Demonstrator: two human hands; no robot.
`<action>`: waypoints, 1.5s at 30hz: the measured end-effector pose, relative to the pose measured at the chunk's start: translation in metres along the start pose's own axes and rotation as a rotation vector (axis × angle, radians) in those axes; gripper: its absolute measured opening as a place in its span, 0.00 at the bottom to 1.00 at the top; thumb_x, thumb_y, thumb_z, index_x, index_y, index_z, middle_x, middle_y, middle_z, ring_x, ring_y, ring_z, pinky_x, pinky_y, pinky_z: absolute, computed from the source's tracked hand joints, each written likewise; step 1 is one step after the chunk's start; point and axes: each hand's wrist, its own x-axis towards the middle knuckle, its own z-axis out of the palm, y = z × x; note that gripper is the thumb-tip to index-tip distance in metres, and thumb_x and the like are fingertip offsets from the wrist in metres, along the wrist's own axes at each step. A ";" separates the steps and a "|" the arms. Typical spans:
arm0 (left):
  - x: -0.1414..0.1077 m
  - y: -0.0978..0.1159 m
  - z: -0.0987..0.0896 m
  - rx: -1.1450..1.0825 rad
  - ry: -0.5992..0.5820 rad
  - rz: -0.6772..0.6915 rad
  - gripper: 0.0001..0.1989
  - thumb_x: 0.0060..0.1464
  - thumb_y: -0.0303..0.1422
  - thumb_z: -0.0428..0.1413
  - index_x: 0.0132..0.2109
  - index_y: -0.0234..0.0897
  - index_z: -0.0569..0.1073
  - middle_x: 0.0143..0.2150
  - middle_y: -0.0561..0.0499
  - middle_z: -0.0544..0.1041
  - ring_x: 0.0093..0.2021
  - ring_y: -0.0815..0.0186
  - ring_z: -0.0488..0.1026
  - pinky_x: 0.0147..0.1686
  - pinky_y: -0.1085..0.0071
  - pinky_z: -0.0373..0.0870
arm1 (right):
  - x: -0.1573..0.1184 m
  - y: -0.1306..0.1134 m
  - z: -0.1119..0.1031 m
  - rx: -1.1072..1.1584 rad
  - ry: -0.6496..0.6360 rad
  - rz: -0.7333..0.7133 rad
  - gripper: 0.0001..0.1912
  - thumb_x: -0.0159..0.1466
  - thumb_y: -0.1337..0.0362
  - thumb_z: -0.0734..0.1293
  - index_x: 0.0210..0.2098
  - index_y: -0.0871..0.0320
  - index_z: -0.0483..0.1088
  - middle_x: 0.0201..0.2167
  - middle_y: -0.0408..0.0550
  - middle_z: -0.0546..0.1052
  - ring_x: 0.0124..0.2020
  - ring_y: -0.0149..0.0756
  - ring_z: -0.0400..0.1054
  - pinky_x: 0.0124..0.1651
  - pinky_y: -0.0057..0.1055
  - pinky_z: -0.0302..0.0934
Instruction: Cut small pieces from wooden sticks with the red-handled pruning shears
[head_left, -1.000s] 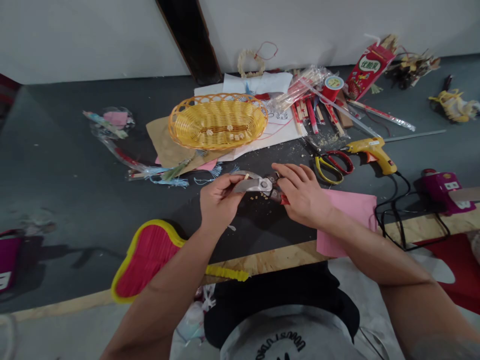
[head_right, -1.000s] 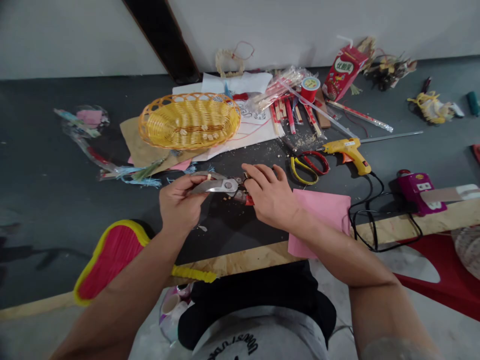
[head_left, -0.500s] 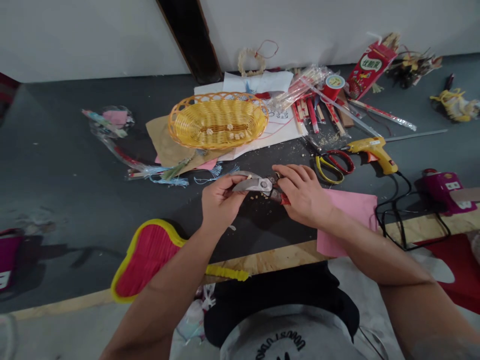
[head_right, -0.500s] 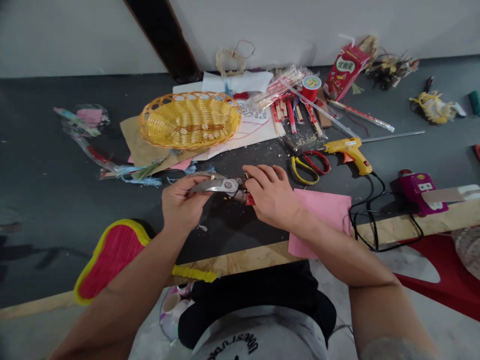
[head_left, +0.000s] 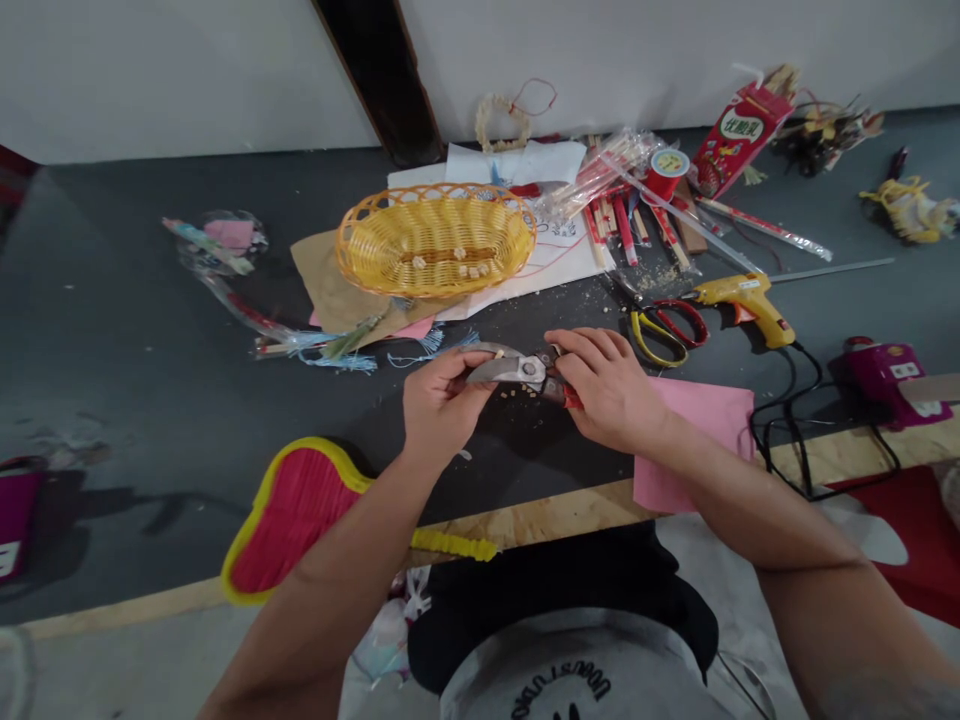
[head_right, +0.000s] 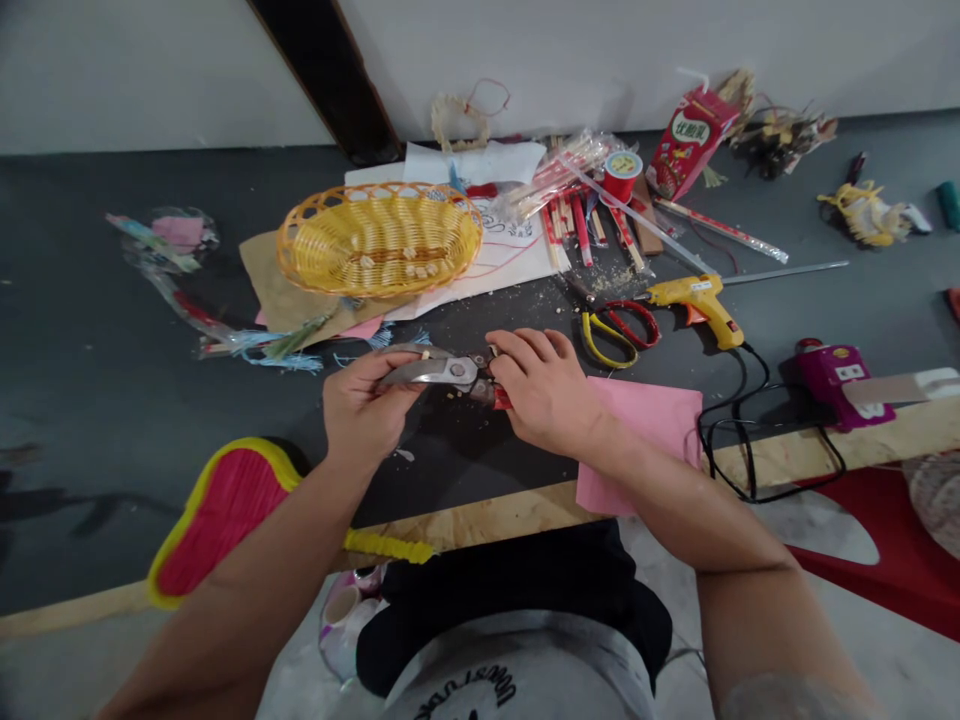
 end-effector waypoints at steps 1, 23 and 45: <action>0.000 0.000 0.000 0.000 0.000 -0.007 0.04 0.45 0.28 0.64 0.31 0.40 0.83 0.33 0.50 0.85 0.34 0.63 0.81 0.34 0.72 0.77 | 0.000 0.000 0.000 -0.003 0.001 -0.002 0.15 0.62 0.72 0.63 0.48 0.58 0.70 0.64 0.57 0.71 0.61 0.53 0.63 0.61 0.50 0.55; -0.005 0.002 0.003 0.006 0.043 -0.037 0.04 0.46 0.33 0.67 0.32 0.39 0.83 0.33 0.50 0.84 0.30 0.66 0.78 0.27 0.74 0.72 | -0.002 0.002 -0.001 -0.077 0.026 -0.043 0.06 0.64 0.67 0.68 0.40 0.57 0.77 0.54 0.55 0.75 0.53 0.49 0.65 0.51 0.45 0.60; -0.001 0.003 0.001 -0.038 -0.023 -0.123 0.10 0.40 0.23 0.61 0.31 0.40 0.84 0.32 0.52 0.85 0.35 0.61 0.82 0.35 0.69 0.78 | 0.000 0.002 -0.001 -0.037 -0.008 -0.071 0.10 0.62 0.71 0.65 0.40 0.57 0.76 0.69 0.55 0.64 0.65 0.54 0.55 0.64 0.55 0.53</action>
